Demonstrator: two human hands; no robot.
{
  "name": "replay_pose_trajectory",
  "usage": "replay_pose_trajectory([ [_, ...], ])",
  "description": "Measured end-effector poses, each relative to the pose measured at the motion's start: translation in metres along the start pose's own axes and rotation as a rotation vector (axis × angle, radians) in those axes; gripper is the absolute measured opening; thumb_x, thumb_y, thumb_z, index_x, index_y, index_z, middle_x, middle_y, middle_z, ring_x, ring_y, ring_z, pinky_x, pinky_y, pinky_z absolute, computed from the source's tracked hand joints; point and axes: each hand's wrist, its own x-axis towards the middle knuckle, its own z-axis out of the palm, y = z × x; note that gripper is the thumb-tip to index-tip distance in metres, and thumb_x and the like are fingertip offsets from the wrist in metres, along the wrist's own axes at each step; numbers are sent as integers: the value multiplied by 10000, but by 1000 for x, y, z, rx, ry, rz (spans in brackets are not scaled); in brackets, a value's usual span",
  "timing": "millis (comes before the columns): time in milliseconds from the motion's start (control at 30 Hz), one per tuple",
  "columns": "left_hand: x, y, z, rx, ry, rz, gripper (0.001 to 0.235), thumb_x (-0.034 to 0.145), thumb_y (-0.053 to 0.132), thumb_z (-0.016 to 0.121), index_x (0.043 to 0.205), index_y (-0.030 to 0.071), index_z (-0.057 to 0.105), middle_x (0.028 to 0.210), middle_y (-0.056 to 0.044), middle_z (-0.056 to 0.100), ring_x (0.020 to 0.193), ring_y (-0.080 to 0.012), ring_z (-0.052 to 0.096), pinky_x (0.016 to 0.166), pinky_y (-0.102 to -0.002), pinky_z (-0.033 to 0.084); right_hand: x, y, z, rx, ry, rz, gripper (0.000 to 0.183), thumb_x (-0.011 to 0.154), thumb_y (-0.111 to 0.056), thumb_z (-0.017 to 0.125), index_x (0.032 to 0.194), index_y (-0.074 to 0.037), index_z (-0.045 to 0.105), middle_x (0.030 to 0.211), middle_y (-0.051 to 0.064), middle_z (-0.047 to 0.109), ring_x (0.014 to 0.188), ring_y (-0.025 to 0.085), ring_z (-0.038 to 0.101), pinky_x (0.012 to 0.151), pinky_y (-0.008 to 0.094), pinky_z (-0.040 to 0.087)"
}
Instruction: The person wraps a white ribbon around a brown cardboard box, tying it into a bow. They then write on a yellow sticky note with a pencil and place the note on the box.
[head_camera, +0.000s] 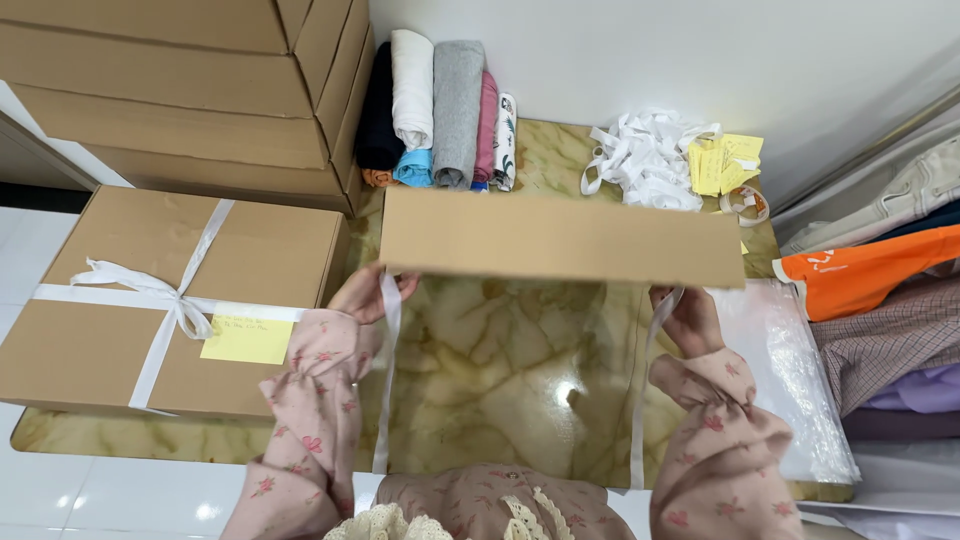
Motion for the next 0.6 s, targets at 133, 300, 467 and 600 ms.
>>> replay_pose_trajectory([
  [133,51,-16,-19,-395,-145,28,224,1024,163,457,808,108,477,750,18,402,697,-155,506,616,-224,456,-9,9,41,171,36,-32,112,965,-116,715,936,-22,662,920,39,657,873,160,645,855,267,598],
  [300,71,-39,-17,-640,-268,160,331,1083,226,322,760,160,348,709,81,226,572,-78,294,458,-201,270,29,23,16,264,124,-151,159,957,-32,688,816,-7,619,800,31,625,765,139,631,815,210,615],
  [467,98,-73,-14,-797,-225,236,384,1111,334,328,763,173,350,704,82,214,561,-83,277,446,-200,261,9,42,47,443,142,-164,179,960,-39,705,818,6,606,765,49,615,726,165,633,789,252,641],
  [600,95,-80,17,-776,-167,384,359,1084,449,406,839,190,442,726,97,231,581,-70,291,476,-181,288,21,45,41,469,64,-123,204,936,-117,758,836,15,639,814,65,643,817,196,671,877,280,622],
])
